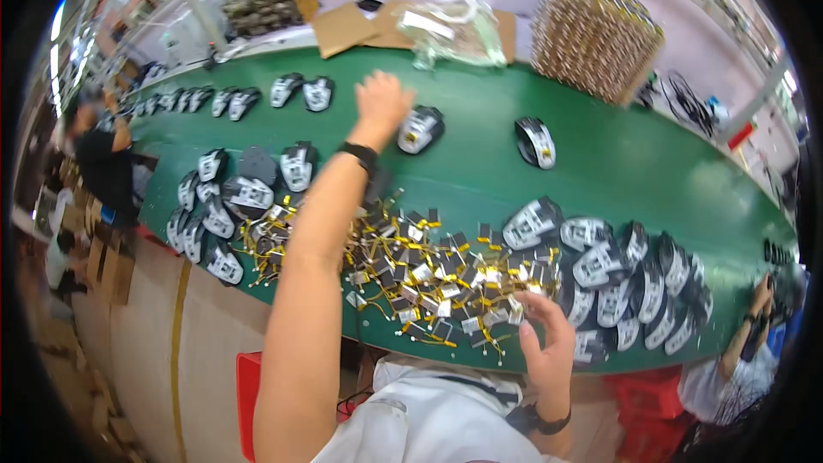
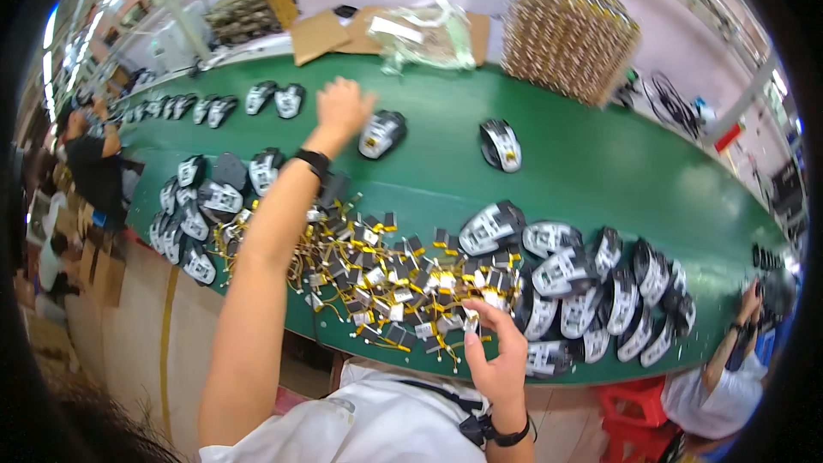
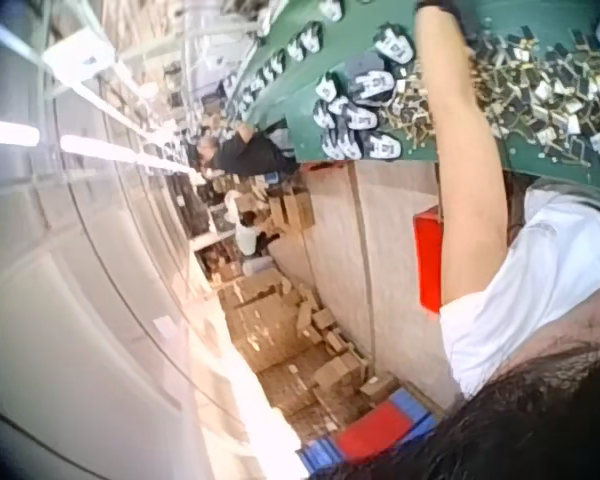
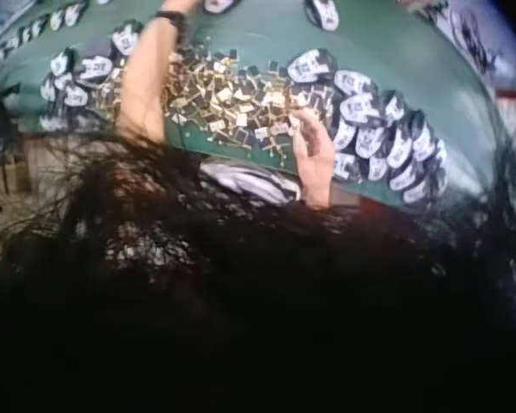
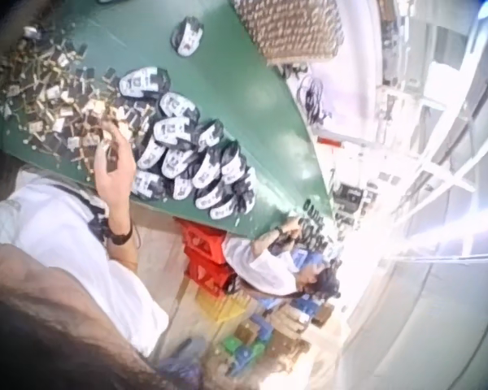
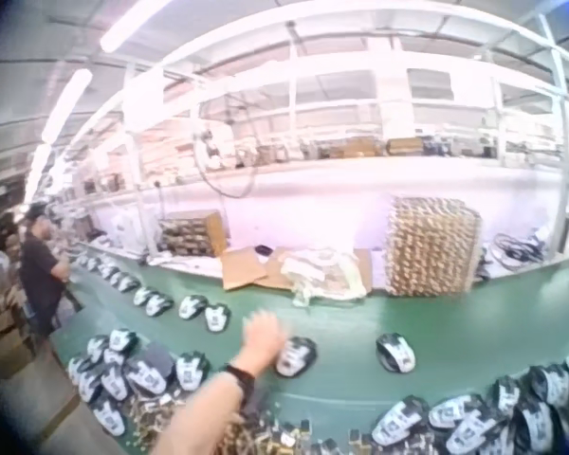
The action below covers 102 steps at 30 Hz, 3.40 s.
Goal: The person assembles computer mice by inserting small battery packs into the internal cavities of mouse shells. They pick up a mouse shell, place a battery inside, and then set the completed unit aside on the table. The process is repeated for multiple units throughout the clip.
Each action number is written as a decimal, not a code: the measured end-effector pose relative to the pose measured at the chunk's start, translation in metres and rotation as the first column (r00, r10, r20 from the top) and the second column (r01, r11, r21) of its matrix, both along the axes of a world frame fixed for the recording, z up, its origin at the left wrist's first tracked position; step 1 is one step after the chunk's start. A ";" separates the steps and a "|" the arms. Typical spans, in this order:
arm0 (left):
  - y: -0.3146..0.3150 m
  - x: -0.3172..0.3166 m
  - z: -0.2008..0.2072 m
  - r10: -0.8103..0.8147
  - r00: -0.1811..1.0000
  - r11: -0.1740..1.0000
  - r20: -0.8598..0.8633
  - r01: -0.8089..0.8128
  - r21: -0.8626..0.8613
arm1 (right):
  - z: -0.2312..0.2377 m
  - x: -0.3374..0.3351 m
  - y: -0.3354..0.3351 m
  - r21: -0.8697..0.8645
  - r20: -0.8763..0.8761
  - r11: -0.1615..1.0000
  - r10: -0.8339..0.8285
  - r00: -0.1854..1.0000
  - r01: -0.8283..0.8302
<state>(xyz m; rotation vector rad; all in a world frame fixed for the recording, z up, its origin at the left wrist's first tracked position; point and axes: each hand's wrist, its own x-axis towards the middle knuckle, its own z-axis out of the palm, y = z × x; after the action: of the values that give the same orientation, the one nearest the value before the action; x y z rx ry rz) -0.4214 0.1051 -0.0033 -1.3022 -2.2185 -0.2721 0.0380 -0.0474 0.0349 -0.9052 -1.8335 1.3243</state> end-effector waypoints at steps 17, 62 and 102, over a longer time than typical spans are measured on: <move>-0.019 -0.146 -0.013 0.513 0.650 0.841 0.560 -0.512 -0.177 | 0.005 -0.018 0.044 0.422 0.421 0.906 -0.219 0.880 0.023; -0.212 0.229 0.063 -0.736 -0.575 0.638 0.357 -0.412 0.651 | -0.019 -0.038 0.034 -0.600 -0.634 0.674 -0.073 0.770 -0.431; -0.224 0.275 0.038 -0.830 -0.480 0.510 0.282 -0.452 0.731 | 0.008 -0.057 -0.010 0.401 0.110 0.903 0.121 0.987 -0.155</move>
<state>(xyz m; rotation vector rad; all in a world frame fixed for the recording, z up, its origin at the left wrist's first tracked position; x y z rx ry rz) -0.1459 -0.1184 0.0351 -0.9164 -1.3282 -3.6613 -0.0190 -0.0578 0.0431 -0.6203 -2.1654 0.9345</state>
